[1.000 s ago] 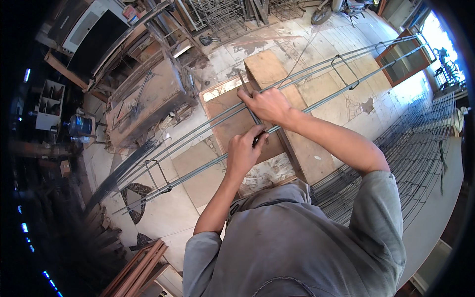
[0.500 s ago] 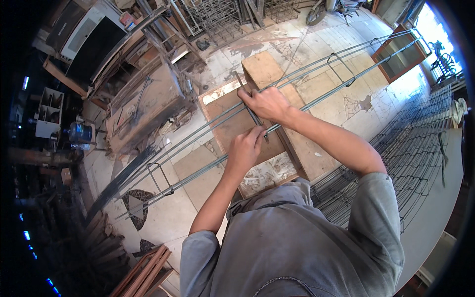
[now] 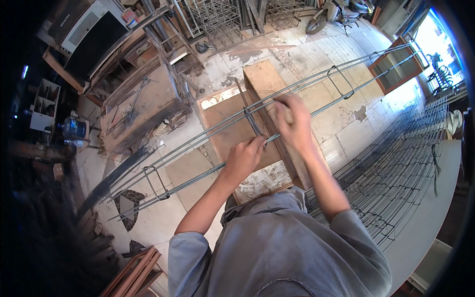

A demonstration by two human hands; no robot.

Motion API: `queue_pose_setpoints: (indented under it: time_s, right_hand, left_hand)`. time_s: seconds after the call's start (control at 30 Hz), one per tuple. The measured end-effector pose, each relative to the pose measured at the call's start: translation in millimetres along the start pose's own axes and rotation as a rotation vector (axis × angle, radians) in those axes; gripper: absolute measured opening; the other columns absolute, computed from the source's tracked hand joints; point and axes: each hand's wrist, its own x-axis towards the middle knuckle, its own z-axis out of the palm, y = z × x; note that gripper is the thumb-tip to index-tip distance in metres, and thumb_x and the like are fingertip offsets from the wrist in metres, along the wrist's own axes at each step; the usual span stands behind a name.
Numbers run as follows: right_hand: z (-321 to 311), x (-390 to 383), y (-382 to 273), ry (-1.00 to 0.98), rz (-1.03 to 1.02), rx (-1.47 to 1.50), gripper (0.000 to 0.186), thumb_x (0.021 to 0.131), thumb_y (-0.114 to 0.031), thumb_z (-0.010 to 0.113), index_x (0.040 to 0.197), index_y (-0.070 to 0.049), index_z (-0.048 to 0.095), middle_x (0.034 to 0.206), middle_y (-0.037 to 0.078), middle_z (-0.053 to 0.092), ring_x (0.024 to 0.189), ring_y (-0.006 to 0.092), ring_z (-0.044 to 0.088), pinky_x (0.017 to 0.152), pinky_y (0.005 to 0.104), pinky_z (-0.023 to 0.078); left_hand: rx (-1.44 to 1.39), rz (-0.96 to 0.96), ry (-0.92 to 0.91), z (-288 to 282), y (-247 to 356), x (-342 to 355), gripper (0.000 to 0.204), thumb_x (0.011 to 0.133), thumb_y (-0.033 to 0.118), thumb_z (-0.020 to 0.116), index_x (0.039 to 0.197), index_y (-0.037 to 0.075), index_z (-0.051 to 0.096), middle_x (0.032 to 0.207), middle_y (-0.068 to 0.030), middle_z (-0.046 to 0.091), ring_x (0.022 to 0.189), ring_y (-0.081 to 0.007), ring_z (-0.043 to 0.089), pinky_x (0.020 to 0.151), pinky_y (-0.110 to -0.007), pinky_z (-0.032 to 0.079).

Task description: The person assembles a metal rebar cage by hand, using wire to secure the intersections of the rebar rods.

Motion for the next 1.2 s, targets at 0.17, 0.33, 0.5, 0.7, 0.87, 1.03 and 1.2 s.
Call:
queue_pose_setpoints:
  time_s: [0.17, 0.33, 0.5, 0.7, 0.87, 1.03, 1.2]
  right_hand:
    - [-9, -111, -42, 0.099, 1.326, 1.116, 0.015, 0.098, -0.014, 0.047, 0.104, -0.003, 0.055, 0.063, -0.001, 0.042, 0.048, 0.0094, 0.038, 0.047, 0.0243, 0.033]
    - [2, -105, -8, 0.038, 1.443, 1.814, 0.038, 0.096, -0.016, 0.042, 0.133, -0.013, 0.049, 0.057, -0.004, 0.036, 0.039, 0.0071, 0.029, 0.04, 0.0215, 0.029]
    - [10, -96, -6, -0.224, 1.413, 1.701, 0.046, 0.093, -0.013, 0.04, 0.139, -0.01, 0.045, 0.048, -0.004, 0.027, 0.037, 0.0075, 0.025, 0.038, 0.0219, 0.027]
    - [13, -94, -21, -0.195, 1.244, 1.373, 0.046, 0.092, -0.013, 0.039, 0.136, -0.005, 0.045, 0.048, -0.002, 0.029, 0.038, 0.0088, 0.026, 0.039, 0.0242, 0.029]
    - [22, -105, -20, -0.166, 1.087, 1.098, 0.038, 0.096, -0.013, 0.038, 0.131, -0.004, 0.049, 0.05, -0.002, 0.036, 0.04, 0.0073, 0.031, 0.041, 0.0247, 0.033]
    - [29, -124, -3, -0.201, 0.948, 0.899, 0.024, 0.101, -0.019, 0.048, 0.12, -0.004, 0.053, 0.059, -0.002, 0.044, 0.048, 0.0054, 0.039, 0.043, 0.0236, 0.037]
    - [30, -143, -14, -0.099, 0.834, 0.622, 0.015, 0.099, -0.016, 0.056, 0.104, -0.003, 0.053, 0.066, 0.005, 0.052, 0.054, 0.0152, 0.049, 0.046, 0.0296, 0.04]
  left_hand:
    - [-0.035, -0.004, -0.024, 2, -4, 1, 0.017, 0.089, 0.008, 0.063, 0.105, 0.002, 0.068, 0.088, -0.0179, 0.07, 0.075, -0.0354, 0.068, 0.063, -0.042, 0.055]
    - [-0.053, -0.086, -0.058, -6, 2, 2, 0.016, 0.088, 0.004, 0.064, 0.104, 0.001, 0.068, 0.085, -0.0189, 0.069, 0.074, -0.0346, 0.069, 0.063, -0.04, 0.054]
    - [-0.056, -0.068, -0.061, -9, 3, 4, 0.015, 0.087, 0.005, 0.065, 0.101, 0.001, 0.068, 0.086, -0.0204, 0.068, 0.073, -0.0361, 0.068, 0.062, -0.041, 0.052]
    - [-0.108, -0.068, -0.01, -2, -2, 0, 0.012, 0.086, 0.006, 0.064, 0.098, 0.002, 0.065, 0.084, -0.0197, 0.067, 0.073, -0.0388, 0.065, 0.062, -0.044, 0.052]
    - [-0.106, -0.03, 0.01, -2, -3, 1, 0.013, 0.087, 0.006, 0.063, 0.098, 0.002, 0.066, 0.084, -0.0194, 0.068, 0.074, -0.0386, 0.066, 0.063, -0.043, 0.053]
    - [-0.145, -0.097, -0.006, -7, 5, 3, 0.015, 0.088, 0.007, 0.065, 0.1, 0.0, 0.069, 0.085, -0.0196, 0.069, 0.073, -0.0373, 0.067, 0.063, -0.04, 0.053]
    - [-0.159, -0.116, 0.032, -2, 3, 1, 0.015, 0.088, 0.007, 0.065, 0.102, 0.003, 0.071, 0.084, -0.0188, 0.069, 0.072, -0.0345, 0.068, 0.062, -0.038, 0.052]
